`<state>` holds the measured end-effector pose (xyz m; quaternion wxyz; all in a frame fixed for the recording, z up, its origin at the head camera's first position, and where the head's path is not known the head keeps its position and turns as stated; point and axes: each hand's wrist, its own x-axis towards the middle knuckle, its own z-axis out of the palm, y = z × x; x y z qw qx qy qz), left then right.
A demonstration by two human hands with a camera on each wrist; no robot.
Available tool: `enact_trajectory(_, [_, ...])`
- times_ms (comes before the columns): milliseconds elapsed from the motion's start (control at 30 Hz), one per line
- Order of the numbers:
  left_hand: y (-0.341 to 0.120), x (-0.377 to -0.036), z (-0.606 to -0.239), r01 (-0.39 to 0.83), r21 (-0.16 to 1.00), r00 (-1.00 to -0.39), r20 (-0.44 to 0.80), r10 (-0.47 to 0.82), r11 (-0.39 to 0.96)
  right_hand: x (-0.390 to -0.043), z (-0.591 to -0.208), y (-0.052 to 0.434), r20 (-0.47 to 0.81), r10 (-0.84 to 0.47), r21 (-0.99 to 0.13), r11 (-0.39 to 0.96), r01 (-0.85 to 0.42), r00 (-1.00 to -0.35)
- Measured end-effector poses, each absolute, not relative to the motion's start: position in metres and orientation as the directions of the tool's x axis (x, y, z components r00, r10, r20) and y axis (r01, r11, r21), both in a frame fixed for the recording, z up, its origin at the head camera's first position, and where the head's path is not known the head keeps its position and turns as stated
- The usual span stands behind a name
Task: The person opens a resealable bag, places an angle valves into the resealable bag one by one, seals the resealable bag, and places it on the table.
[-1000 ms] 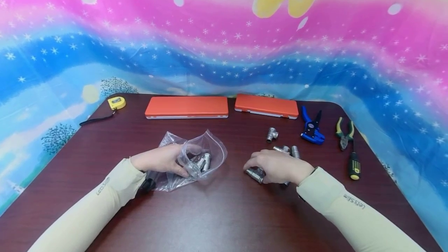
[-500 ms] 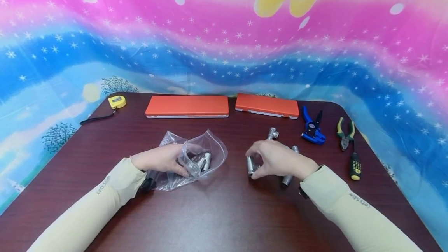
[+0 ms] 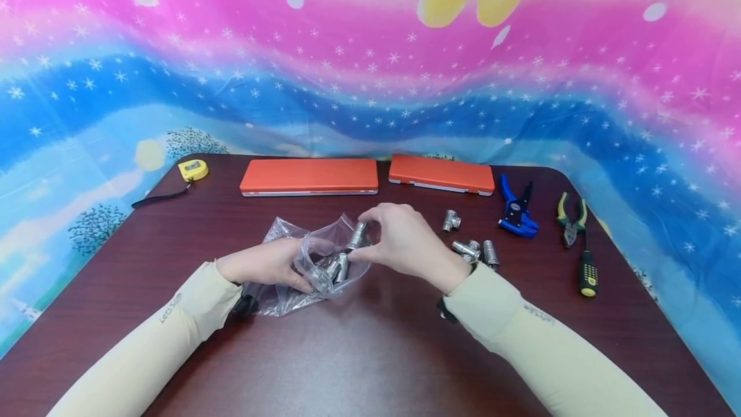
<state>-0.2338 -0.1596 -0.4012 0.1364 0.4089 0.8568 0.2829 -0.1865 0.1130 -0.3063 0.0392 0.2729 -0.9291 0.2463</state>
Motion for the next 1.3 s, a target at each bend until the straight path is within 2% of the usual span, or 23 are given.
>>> enact_trajectory(267, [-0.161,-0.233,-0.401,0.621,0.580,-0.638,-0.019,0.770,0.528,-0.193,-0.318,0.072,0.144,-0.495,-0.357,0.782,-0.511,-0.857])
enact_trajectory(567, [-0.160,-0.232,-0.398,0.606,0.560,-0.659,-0.045,0.751,0.565,-0.199,-0.339,0.053,0.161,-0.475,-0.354,0.790,-0.500,-0.865])
enact_trajectory(800, [-0.160,-0.233,-0.399,0.607,0.579,-0.650,-0.033,0.759,0.545,-0.199,-0.338,0.052,0.187,-0.514,-0.365,0.755,-0.545,-0.837])
enact_trajectory(1000, [-0.160,-0.233,-0.400,0.622,0.573,-0.644,-0.013,0.765,0.534,-0.197,-0.314,0.083,0.184,-0.496,-0.338,0.779,-0.529,-0.848])
enact_trajectory(1200, [-0.159,-0.233,-0.399,0.616,0.566,-0.654,-0.019,0.756,0.547,-0.203,-0.291,0.149,0.168,-0.437,-0.278,0.839,-0.468,-0.883])
enact_trajectory(1300, [-0.159,-0.233,-0.400,0.617,0.570,-0.652,-0.015,0.758,0.543,-0.206,-0.285,0.187,0.115,-0.410,-0.262,0.866,-0.426,-0.905])
